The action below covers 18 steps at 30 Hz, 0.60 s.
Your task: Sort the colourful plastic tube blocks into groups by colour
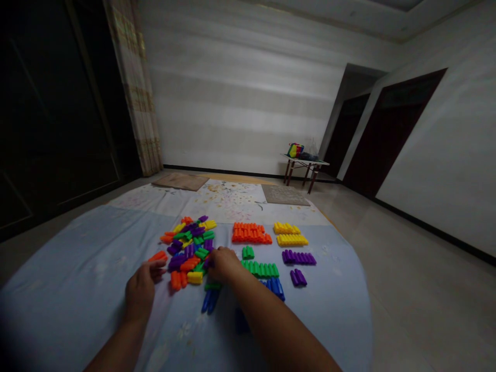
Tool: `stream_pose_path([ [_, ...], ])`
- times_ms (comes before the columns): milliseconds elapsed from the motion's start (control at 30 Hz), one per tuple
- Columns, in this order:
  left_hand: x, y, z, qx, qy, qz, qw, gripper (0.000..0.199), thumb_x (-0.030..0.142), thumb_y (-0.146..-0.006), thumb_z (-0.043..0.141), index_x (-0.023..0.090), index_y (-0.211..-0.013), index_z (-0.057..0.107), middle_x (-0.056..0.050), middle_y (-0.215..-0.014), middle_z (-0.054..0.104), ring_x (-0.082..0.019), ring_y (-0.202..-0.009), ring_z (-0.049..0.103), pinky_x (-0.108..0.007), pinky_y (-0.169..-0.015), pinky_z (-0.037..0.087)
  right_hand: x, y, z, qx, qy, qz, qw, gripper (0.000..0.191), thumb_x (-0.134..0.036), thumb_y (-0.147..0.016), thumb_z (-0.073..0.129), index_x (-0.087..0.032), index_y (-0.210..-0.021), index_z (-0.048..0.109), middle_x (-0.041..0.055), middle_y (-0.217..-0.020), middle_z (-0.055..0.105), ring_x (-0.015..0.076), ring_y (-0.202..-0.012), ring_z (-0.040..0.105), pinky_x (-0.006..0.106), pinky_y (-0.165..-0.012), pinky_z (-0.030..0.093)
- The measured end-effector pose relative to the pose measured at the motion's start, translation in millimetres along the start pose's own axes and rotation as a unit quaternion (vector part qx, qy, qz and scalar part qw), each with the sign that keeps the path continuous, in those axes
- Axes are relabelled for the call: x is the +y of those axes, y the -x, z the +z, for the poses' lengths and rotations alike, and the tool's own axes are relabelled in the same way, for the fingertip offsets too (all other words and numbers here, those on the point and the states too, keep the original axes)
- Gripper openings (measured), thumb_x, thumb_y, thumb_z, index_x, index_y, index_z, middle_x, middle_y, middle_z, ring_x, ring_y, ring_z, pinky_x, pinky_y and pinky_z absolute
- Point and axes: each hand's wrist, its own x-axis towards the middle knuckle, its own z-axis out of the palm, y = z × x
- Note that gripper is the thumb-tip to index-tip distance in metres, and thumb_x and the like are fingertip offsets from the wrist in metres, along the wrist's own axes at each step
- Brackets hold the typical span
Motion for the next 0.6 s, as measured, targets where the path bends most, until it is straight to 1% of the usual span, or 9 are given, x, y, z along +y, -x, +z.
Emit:
stream_pose_path([
  [100,0,0,0.0,-0.001,-0.002,0.0,1.0,0.039,0.041,-0.076,0.031,0.016,-0.077,0.062,-0.007,-0.079,0.065,-0.018,-0.068,0.06,-0.031,-0.061,0.049,2,2,2,0.012,-0.042,-0.015,0.999,0.026,-0.025,-0.068,0.06,-0.022,-0.094,0.064,0.0062,-0.096,0.063,0.0206,-0.088,0.059,0.028,-0.073,0.041],
  [200,0,0,0.0,-0.001,-0.004,-0.002,1.0,0.039,0.041,-0.076,0.031,0.017,-0.078,0.062,-0.007,-0.081,0.066,-0.018,-0.069,0.06,-0.031,-0.061,0.05,4,3,6,0.0,-0.08,-0.028,0.996,0.025,-0.025,-0.066,0.064,-0.022,-0.09,0.064,0.0024,-0.086,0.064,0.0181,-0.079,0.059,0.026,-0.069,0.042],
  [267,0,-1,-0.2,0.0,-0.003,-0.007,1.0,0.039,0.041,-0.076,0.031,0.017,-0.078,0.062,-0.007,-0.082,0.066,-0.018,-0.069,0.06,-0.032,-0.062,0.05,7,6,6,0.013,-0.097,-0.046,0.994,0.031,-0.024,-0.063,0.067,-0.021,-0.094,0.063,0.0024,-0.089,0.063,0.0175,-0.08,0.058,0.026,-0.07,0.043],
  [367,2,0,-0.9,-0.005,-0.002,-0.012,1.0,0.039,0.041,-0.076,0.031,0.016,-0.079,0.062,-0.007,-0.082,0.066,-0.019,-0.07,0.06,-0.033,-0.063,0.05,18,17,-3,0.072,-0.123,-0.081,0.986,0.045,-0.017,-0.063,0.067,-0.021,-0.107,0.058,0.0045,-0.101,0.061,0.017,-0.086,0.057,0.029,-0.077,0.044],
  [467,5,1,-1.4,-0.008,-0.008,-0.024,1.0,0.039,0.041,-0.077,0.03,0.017,-0.081,0.061,-0.008,-0.084,0.065,-0.02,-0.075,0.06,-0.036,-0.068,0.051,44,33,-21,0.131,-0.152,-0.086,0.976,0.053,-0.009,-0.064,0.062,-0.021,-0.116,0.054,0.0056,-0.108,0.059,0.015,-0.088,0.056,0.029,-0.082,0.044],
  [533,5,1,-1.4,-0.014,-0.012,-0.028,0.999,0.038,0.041,-0.079,0.03,0.018,-0.082,0.06,-0.009,-0.089,0.064,-0.022,-0.078,0.06,-0.041,-0.073,0.05,71,46,-33,0.157,-0.162,-0.069,0.972,0.055,-0.006,-0.064,0.06,-0.021,-0.117,0.053,0.0055,-0.109,0.059,0.0136,-0.085,0.056,0.029,-0.081,0.045],
  [600,2,0,-1.2,-0.022,-0.015,-0.015,1.0,0.039,0.044,-0.082,0.028,0.02,-0.083,0.059,-0.009,-0.094,0.063,-0.023,-0.081,0.06,-0.045,-0.078,0.049,104,60,-45,0.169,-0.164,-0.029,0.971,0.055,-0.004,-0.064,0.058,-0.02,-0.116,0.054,0.0049,-0.108,0.059,0.0122,-0.081,0.056,0.029,-0.079,0.047],
])
